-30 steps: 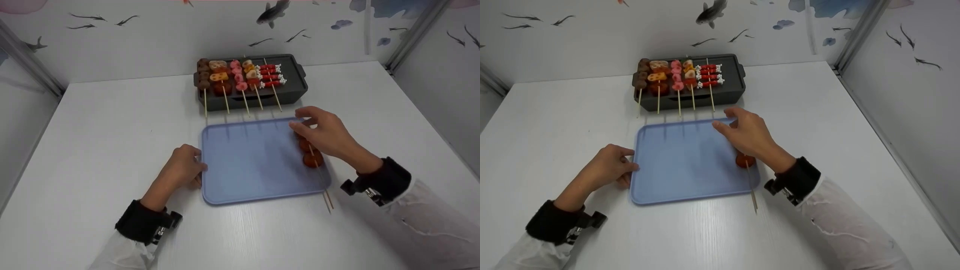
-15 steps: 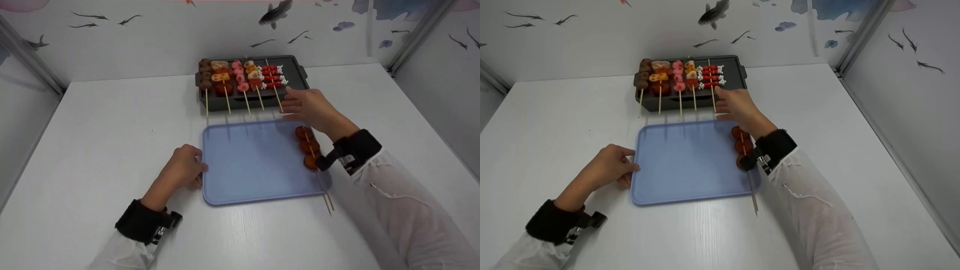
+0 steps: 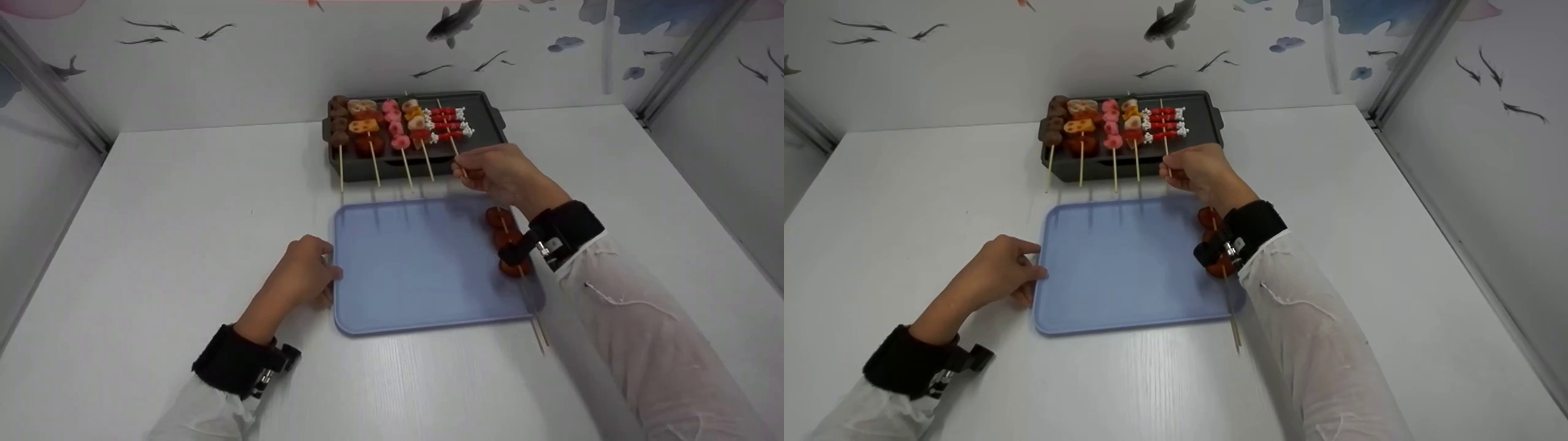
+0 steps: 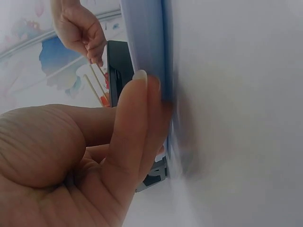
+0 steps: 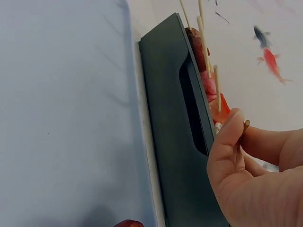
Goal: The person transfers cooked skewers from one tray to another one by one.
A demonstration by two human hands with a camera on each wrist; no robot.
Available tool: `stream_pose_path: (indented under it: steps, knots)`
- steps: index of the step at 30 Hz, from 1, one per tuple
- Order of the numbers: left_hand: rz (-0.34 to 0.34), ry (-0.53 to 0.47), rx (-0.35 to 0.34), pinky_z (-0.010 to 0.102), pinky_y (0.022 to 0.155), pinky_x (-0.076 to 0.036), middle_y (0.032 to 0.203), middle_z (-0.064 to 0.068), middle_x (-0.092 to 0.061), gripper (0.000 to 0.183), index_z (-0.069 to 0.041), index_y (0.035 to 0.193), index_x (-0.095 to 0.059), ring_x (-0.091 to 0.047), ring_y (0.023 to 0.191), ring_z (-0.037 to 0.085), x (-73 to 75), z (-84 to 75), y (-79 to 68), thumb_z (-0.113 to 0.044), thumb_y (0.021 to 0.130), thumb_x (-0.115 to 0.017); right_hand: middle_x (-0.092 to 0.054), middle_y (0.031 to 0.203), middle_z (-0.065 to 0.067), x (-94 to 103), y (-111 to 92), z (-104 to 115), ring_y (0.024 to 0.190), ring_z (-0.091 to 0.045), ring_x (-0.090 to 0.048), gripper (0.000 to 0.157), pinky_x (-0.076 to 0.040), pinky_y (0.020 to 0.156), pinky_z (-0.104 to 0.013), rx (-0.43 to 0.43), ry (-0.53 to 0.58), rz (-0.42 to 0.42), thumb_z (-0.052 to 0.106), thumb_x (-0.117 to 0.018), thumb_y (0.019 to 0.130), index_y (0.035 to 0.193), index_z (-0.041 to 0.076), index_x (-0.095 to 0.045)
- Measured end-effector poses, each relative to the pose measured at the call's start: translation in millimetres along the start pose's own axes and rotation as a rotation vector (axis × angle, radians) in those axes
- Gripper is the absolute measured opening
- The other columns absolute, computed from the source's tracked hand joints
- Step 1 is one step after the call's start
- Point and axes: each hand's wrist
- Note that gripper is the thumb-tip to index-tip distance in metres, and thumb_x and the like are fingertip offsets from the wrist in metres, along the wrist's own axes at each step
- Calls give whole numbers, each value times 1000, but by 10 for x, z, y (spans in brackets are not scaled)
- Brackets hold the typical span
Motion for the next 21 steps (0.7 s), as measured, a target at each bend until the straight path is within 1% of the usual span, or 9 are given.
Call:
stream_pose_path:
  steps: [4, 7, 10, 13, 16, 19, 21]
  knots:
    - [0, 1, 1, 28, 48, -56, 62, 13, -70, 39, 15, 134, -60, -70, 49, 22, -5, -17, 4, 4, 97, -67, -72, 96, -9, 42, 1, 14, 78, -15, -68, 42, -58, 71, -23, -22, 37, 8, 6, -65, 104, 141, -11, -56]
    - [8, -17, 14, 29, 48, -57, 62, 13, -70, 37, 15, 132, -61, -71, 50, 23, -8, -26, 10, 4, 97, -67, -71, 98, -10, 77, -43, 25, 80, -15, -68, 42, -58, 72, -23, -9, 51, 35, 6, -63, 105, 142, -12, -54]
    - [17, -37, 32, 31, 49, -59, 64, 14, -71, 41, 16, 135, -58, -71, 51, 23, -7, -33, 17, 4, 98, -67, -69, 100, -12, 103, -125, 52, 83, -16, -68, 41, -59, 73, -23, 15, 85, 47, 5, -62, 105, 142, -12, -53]
    - [13, -28, 39, 29, 49, -58, 64, 14, -71, 45, 18, 138, -55, -71, 50, 22, -6, -34, 20, 3, 98, -68, -67, 103, -13, 132, -225, 90, 87, -17, -67, 39, -59, 76, -24, 33, 109, 62, 5, -60, 106, 140, -11, -53]
    - [1, 4, 31, 28, 49, -57, 63, 13, -70, 46, 19, 138, -55, -70, 50, 21, -4, -31, 15, 2, 98, -68, -67, 103, -13, 163, -332, 130, 88, -18, -67, 31, -60, 77, -25, 48, 117, 75, 5, -61, 105, 132, -9, -59]
    - [-11, 18, 22, 28, 50, -57, 63, 13, -70, 43, 19, 135, -57, -70, 50, 20, -1, -28, 1, 2, 97, -69, -68, 103, -13, 187, -442, 159, 89, -18, -68, 22, -60, 77, -25, 78, 98, 92, 5, -61, 105, 123, -7, -65]
    - [-18, 23, 12, 27, 53, -57, 65, 12, -71, 39, 18, 131, -61, -70, 51, 19, 6, -26, -13, 2, 97, -69, -68, 102, -14, 190, -514, 163, 88, -19, -68, 19, -59, 77, -25, 99, 70, 100, 6, -62, 105, 119, -6, -67]
Point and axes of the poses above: each hand's wrist, its own y-axis towards the middle knuckle, its own x-axis out of the back of the hand, z = x × y
